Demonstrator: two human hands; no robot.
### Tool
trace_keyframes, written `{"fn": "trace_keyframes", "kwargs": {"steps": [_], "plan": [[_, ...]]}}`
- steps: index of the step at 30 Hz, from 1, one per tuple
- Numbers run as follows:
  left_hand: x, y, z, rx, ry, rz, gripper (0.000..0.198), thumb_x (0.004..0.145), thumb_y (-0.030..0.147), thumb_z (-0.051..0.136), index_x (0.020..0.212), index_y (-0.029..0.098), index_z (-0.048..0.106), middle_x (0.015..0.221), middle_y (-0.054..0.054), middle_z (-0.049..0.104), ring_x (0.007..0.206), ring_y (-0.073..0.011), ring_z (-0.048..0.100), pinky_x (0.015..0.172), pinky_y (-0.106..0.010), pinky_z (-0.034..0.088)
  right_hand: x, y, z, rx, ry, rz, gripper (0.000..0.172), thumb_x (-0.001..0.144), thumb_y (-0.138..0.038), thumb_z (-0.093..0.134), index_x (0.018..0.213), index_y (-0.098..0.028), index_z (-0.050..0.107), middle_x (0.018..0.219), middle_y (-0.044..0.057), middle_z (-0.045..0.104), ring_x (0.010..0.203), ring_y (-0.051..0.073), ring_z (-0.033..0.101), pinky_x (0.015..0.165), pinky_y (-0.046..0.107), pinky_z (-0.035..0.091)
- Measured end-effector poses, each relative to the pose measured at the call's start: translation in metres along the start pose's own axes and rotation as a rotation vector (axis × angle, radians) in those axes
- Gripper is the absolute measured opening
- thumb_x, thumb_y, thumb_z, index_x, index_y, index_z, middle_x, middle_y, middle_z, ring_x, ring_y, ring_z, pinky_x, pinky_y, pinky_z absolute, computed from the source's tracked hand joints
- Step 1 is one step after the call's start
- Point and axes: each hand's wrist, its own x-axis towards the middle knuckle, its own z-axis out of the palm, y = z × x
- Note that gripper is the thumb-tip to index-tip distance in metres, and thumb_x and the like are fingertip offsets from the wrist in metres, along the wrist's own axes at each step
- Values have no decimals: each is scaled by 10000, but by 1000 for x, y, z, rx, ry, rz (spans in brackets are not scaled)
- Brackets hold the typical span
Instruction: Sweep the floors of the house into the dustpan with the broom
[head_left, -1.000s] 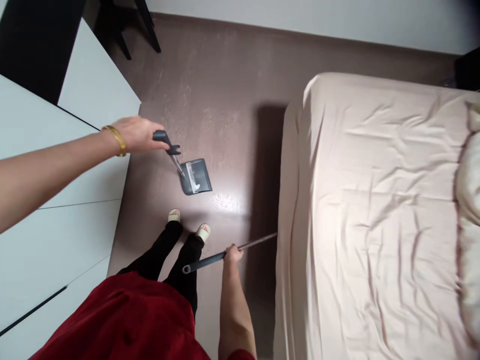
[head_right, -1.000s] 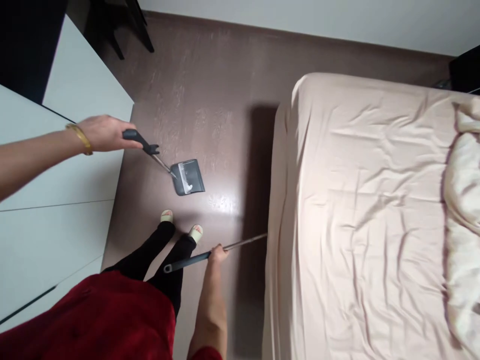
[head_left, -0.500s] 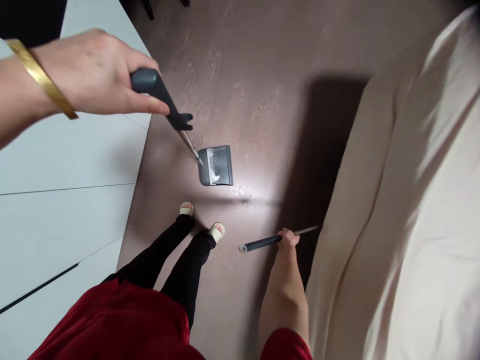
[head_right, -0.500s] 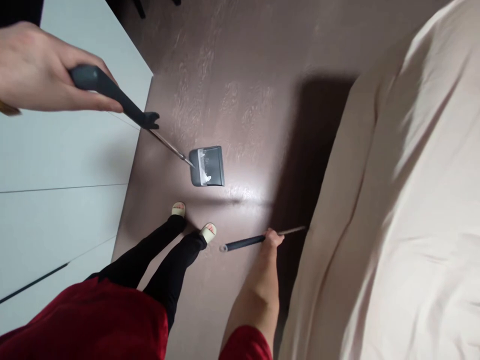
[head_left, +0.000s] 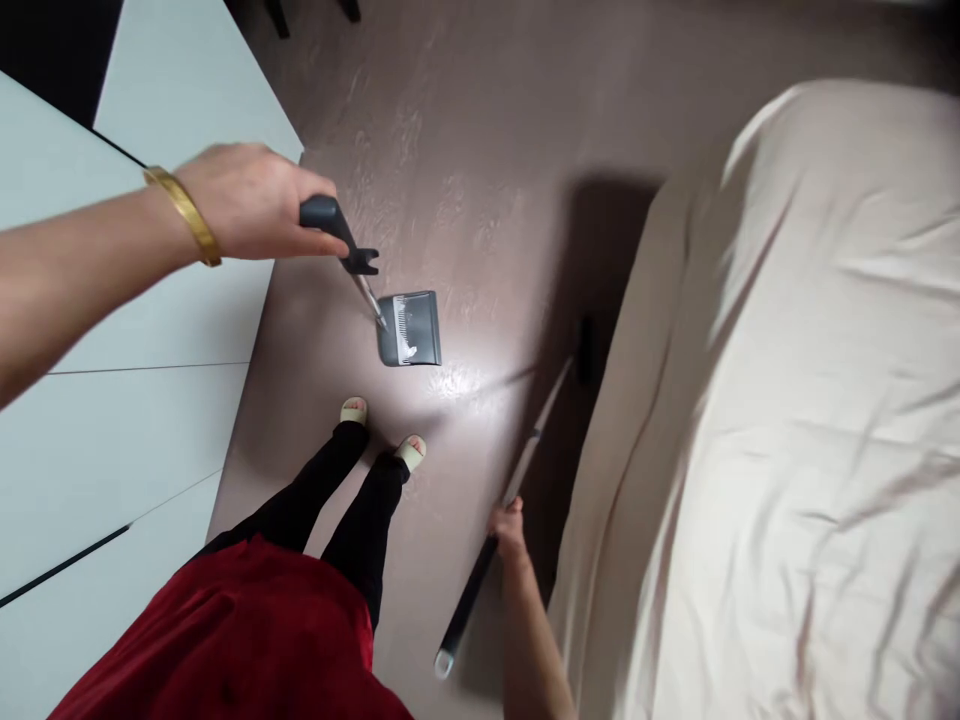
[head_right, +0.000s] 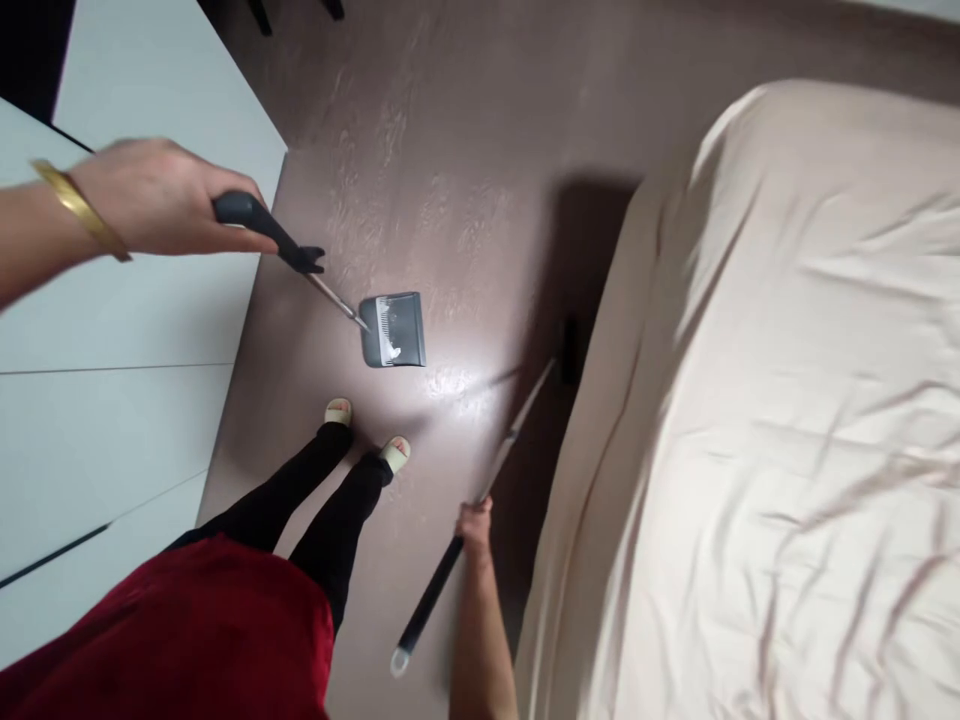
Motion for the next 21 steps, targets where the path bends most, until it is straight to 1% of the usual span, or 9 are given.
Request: {"fn": "trace_keyframes", "kwargs": {"steps": [2,5,8,11,13,15,18,20,21], "plan": [[-1,-4,0,2,6,88,626,800,697,393,1072,192,642,870,-18,590,972,-274,584,847,-446,477,-64,16,11,-89,-49,127,540,611,-281,618,1061,-220,326,475,-159,330,320,53,325,315,139,281],[-3,-8,2,-8,-1,164,569,824,650,410,1094,199,627,947,-34,625,996,-258,580,872,-401,449,-143,15,24,-171,-219,265,575,678,-279,550,1205,-211,331,462,-148,310,315,59,298,298,139,255],[-5,-12,6,-47,-24,178,581,805,656,423,1145,227,616,1054,-42,644,1051,-271,574,896,-382,423,-199,1,23,-176,-326,276,660,717,-281,527,1334,-204,303,481,-128,336,323,56,282,295,148,243],[-6,-18,9,-94,-18,218,602,796,657,413,1179,237,611,1139,-61,648,1086,-285,571,913,-374,407,-234,-7,14,-130,-336,220,753,732,-292,535,1415,-170,243,518,-110,389,324,56,301,295,168,265],[-7,-23,11,-114,-11,238,602,793,653,414,1192,247,610,1160,-65,654,1094,-282,573,919,-362,404,-241,-12,11,-117,-268,193,775,735,-290,528,1433,-157,219,545,-98,433,316,62,321,286,178,266],[-11,-26,12,-123,-7,252,601,792,650,419,1205,257,608,1164,-66,660,1093,-280,579,915,-353,410,-232,-25,13,-127,-144,153,760,744,-280,516,1436,-164,223,541,-96,443,310,67,335,284,175,259],[-18,-30,12,-123,-6,266,600,799,643,420,1215,254,608,1163,-82,665,1074,-284,596,890,-354,430,-195,-62,21,-145,14,81,684,752,-217,482,1404,-157,286,451,-121,346,307,73,321,303,156,249],[-22,-33,14,-124,-17,276,595,808,640,417,1213,249,610,1157,-94,669,1060,-282,606,876,-352,440,-169,-93,30,-119,43,55,638,734,-170,459,1357,-132,328,418,-137,280,314,70,298,318,144,246],[-24,-35,14,-126,-20,280,590,813,638,415,1210,249,612,1154,-96,672,1057,-279,609,873,-349,442,-160,-106,36,-97,30,52,625,721,-160,457,1334,-125,339,417,-142,270,321,66,289,324,139,244]]}}
